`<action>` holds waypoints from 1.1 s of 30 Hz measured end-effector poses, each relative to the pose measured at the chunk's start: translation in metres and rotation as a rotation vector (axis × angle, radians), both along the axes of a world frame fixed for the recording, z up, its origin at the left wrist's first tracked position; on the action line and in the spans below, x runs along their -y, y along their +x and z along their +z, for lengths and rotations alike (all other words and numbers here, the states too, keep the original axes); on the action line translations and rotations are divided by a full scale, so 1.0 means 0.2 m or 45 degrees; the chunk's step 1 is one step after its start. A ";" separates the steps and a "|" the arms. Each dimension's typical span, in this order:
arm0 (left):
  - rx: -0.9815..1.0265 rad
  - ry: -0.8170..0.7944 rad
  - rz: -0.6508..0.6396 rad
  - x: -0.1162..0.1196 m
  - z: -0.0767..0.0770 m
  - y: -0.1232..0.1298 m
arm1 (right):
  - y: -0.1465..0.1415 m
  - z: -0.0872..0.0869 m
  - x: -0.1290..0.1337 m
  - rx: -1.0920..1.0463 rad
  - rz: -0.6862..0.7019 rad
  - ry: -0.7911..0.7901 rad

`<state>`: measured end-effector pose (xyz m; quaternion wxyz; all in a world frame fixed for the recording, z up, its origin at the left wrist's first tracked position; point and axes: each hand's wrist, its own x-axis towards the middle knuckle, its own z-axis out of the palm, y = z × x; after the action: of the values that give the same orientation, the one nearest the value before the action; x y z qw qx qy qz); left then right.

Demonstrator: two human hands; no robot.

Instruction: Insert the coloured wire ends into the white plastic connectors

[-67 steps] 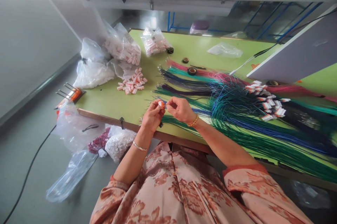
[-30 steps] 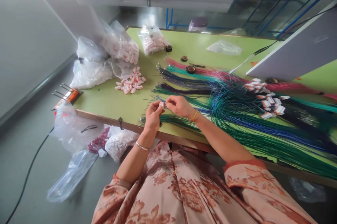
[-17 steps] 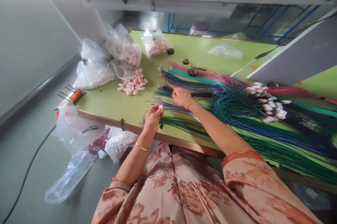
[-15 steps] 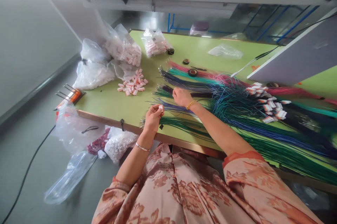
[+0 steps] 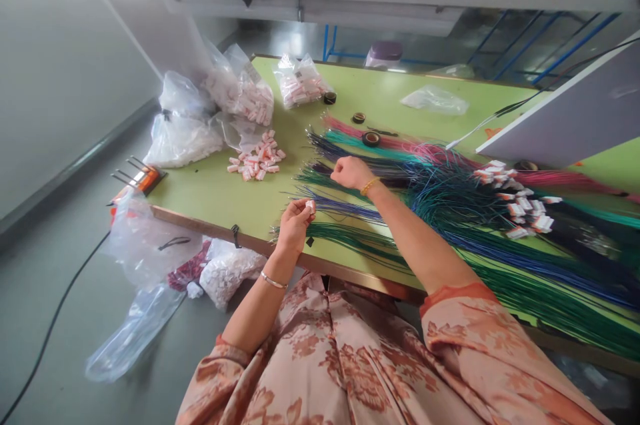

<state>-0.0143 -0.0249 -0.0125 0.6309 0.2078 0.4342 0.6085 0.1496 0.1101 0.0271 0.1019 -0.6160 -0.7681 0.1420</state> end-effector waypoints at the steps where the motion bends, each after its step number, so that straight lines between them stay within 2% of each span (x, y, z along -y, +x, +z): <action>1: -0.001 0.001 0.001 0.00 0.00 0.00 | 0.02 0.02 -0.01 -0.024 -0.010 -0.011; 6: -0.010 -0.004 0.009 0.00 0.00 0.01 | 0.05 0.06 -0.04 -0.264 -0.019 0.015; 11: -0.010 0.011 0.022 0.01 0.02 0.01 | -0.06 0.06 -0.02 -0.729 0.163 -0.012; 16: 0.042 0.070 0.008 0.01 0.05 0.03 | -0.17 0.16 0.07 -1.007 0.352 -0.027; 20: 0.153 0.092 -0.001 0.00 0.07 0.04 | -0.16 0.21 0.18 -1.096 0.380 -0.037; 23: 0.236 0.100 -0.043 -0.01 0.09 0.04 | -0.11 0.18 0.26 -1.081 0.327 -0.100; 27: 0.261 0.091 -0.090 -0.02 0.10 0.04 | -0.06 0.10 0.35 -1.022 0.287 -0.172; 33: 0.270 0.063 -0.102 -0.02 0.10 0.04 | -0.02 0.01 0.45 -0.970 0.277 -0.088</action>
<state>-0.0054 -0.0211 0.0078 0.6919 0.1751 0.3411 0.6118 0.1466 0.0203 0.0299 0.3431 -0.4372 -0.7309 0.3961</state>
